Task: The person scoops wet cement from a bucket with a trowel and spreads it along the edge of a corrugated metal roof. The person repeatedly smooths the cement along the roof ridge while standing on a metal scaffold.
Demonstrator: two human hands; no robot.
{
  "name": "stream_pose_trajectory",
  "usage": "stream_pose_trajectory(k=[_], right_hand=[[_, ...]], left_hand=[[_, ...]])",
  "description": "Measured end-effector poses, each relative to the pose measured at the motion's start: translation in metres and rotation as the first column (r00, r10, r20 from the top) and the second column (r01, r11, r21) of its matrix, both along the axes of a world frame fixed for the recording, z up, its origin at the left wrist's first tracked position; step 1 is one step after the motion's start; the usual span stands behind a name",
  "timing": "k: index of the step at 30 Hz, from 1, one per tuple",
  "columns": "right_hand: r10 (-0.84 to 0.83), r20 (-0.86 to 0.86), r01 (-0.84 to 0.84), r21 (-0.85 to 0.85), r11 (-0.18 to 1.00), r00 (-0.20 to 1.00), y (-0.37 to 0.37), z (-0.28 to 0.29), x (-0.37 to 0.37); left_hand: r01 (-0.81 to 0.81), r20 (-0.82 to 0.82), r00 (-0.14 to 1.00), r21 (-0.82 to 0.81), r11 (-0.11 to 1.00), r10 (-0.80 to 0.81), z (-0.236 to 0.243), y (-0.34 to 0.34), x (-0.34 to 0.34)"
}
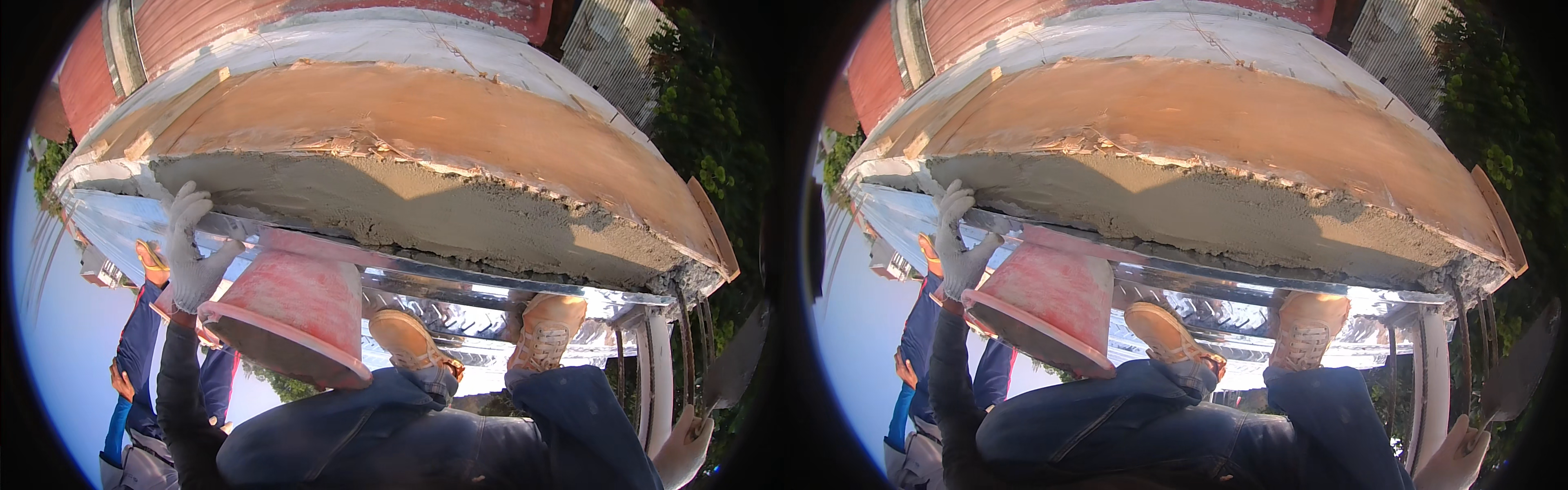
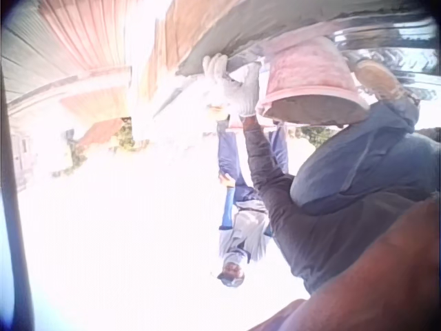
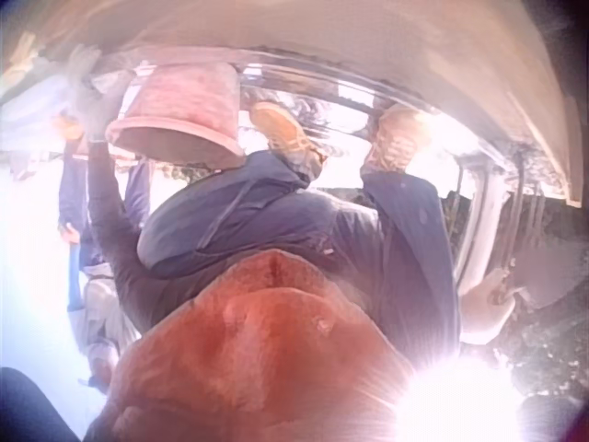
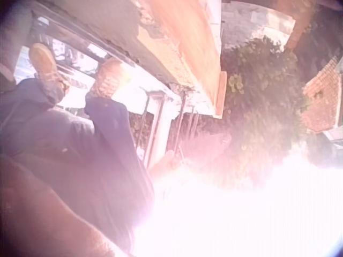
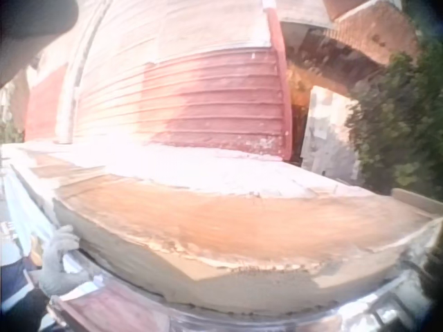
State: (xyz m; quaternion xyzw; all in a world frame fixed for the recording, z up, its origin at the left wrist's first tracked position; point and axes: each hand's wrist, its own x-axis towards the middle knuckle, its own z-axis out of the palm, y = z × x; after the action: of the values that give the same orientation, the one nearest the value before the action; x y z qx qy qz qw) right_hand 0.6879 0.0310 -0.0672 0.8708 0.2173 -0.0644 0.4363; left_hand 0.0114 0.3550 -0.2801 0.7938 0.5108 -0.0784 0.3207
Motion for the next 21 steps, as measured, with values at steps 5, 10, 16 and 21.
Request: stream_pose_trajectory(k=[5,10,16,21], right_hand=[[0.008,-0.008,-0.008,-0.006,1.000,1.000,-0.001,-0.005,0.003],[0.011,-0.012,-0.012,-0.004,1.000,1.000,-0.003,-0.012,0.003],[0.010,-0.024,-0.011,-0.011,1.000,1.000,0.000,-0.015,0.009],[0.009,-0.037,-0.010,-0.009,1.000,0.999,0.002,-0.022,0.008]], left_hand=[[0.064,-0.049,0.997,0.026,0.998,-0.062,0.000,0.004,-0.006],[0.123,-0.057,0.991,0.080,0.989,-0.119,-0.003,0.004,-0.003],[0.156,-0.082,0.985,0.072,0.985,-0.150,0.002,0.003,-0.008],[0.140,-0.107,0.986,0.126,0.982,-0.127,0.003,-0.001,0.001]])
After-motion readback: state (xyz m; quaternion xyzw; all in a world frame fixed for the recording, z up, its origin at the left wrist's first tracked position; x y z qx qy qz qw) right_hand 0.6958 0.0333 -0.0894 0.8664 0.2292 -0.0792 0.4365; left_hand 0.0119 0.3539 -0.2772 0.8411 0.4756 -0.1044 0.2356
